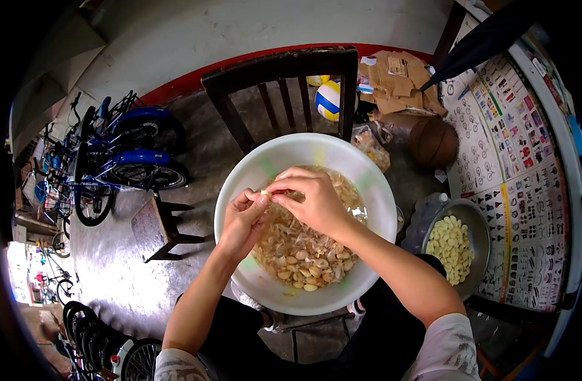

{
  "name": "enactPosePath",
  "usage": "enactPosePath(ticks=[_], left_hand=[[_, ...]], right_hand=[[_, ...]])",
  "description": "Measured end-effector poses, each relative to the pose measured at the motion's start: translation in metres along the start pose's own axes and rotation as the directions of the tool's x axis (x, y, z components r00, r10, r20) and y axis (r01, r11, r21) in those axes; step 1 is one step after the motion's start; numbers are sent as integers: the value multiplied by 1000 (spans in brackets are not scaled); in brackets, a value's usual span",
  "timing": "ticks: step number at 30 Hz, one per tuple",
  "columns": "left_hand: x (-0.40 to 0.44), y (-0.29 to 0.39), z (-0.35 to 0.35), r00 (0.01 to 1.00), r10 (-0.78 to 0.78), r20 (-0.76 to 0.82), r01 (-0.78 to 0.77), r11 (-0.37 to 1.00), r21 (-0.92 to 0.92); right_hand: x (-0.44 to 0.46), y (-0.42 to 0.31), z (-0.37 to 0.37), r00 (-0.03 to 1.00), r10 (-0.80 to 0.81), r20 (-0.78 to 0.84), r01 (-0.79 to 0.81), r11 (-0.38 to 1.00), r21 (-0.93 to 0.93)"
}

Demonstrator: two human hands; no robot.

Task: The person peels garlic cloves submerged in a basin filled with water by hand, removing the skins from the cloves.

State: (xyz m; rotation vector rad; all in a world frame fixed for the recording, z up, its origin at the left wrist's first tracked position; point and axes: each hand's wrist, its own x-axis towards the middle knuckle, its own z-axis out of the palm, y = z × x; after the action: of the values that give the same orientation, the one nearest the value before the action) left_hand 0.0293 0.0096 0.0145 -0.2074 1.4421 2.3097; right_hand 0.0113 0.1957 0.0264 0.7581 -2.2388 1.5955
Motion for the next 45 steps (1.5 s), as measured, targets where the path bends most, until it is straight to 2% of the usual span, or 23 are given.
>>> enactPosePath(ticks=[3,6,8,12,14,16,18,21,23,26,31,33,34,36,40,42,45], left_hand=[[3,-6,-5,999,14,31,-14,1000,-21],[3,-5,-5,999,5,43,-4,1000,-29],[2,-2,1,999,41,24,-40,997,-62],[-4,7,15,998,16,-53,-19,997,-69],[0,1,3,998,-61,-11,61,998,9],[2,-1,-7,997,-65,47,68,997,-46],[2,0,-7,992,-65,107,76,992,-101],[1,3,-5,995,-94,41,95,995,-20],[3,-1,-6,998,-55,-23,57,991,124],[1,2,1,1000,27,-1,-27,988,152],[1,2,5,998,65,5,-65,988,138],[1,1,6,997,72,-24,-68,989,132],[2,-1,4,997,72,-40,-66,989,135],[2,-4,4,996,69,-56,-60,989,138],[3,-7,6,989,80,-127,-68,993,102],[4,-10,5,987,75,-146,-63,994,85],[8,-16,1,985,111,-130,-107,994,38]], right_hand=[[-3,6,-3,999,15,46,-15,1000,0],[-3,6,-1,1000,-6,24,7,1000,-12],[-2,-2,0,999,-32,22,33,998,-60],[-7,2,4,995,-104,12,104,984,-143],[-4,3,3,996,-86,11,87,989,-116],[-2,4,1,998,-68,13,69,994,-87],[0,4,-2,990,129,49,-131,991,25],[-2,10,-1,982,170,82,-178,980,94],[-1,10,-3,974,200,111,-212,972,107],[-3,10,-4,962,229,146,-248,960,132],[-9,9,9,948,285,144,-311,927,208],[-13,8,12,886,429,177,-457,872,173],[-12,8,14,885,431,177,-459,872,173],[-13,7,16,831,527,179,-557,788,262],[-16,13,24,836,531,139,-540,749,384],[-17,14,26,814,565,135,-552,679,485],[-16,11,25,829,547,119,-541,728,421]])
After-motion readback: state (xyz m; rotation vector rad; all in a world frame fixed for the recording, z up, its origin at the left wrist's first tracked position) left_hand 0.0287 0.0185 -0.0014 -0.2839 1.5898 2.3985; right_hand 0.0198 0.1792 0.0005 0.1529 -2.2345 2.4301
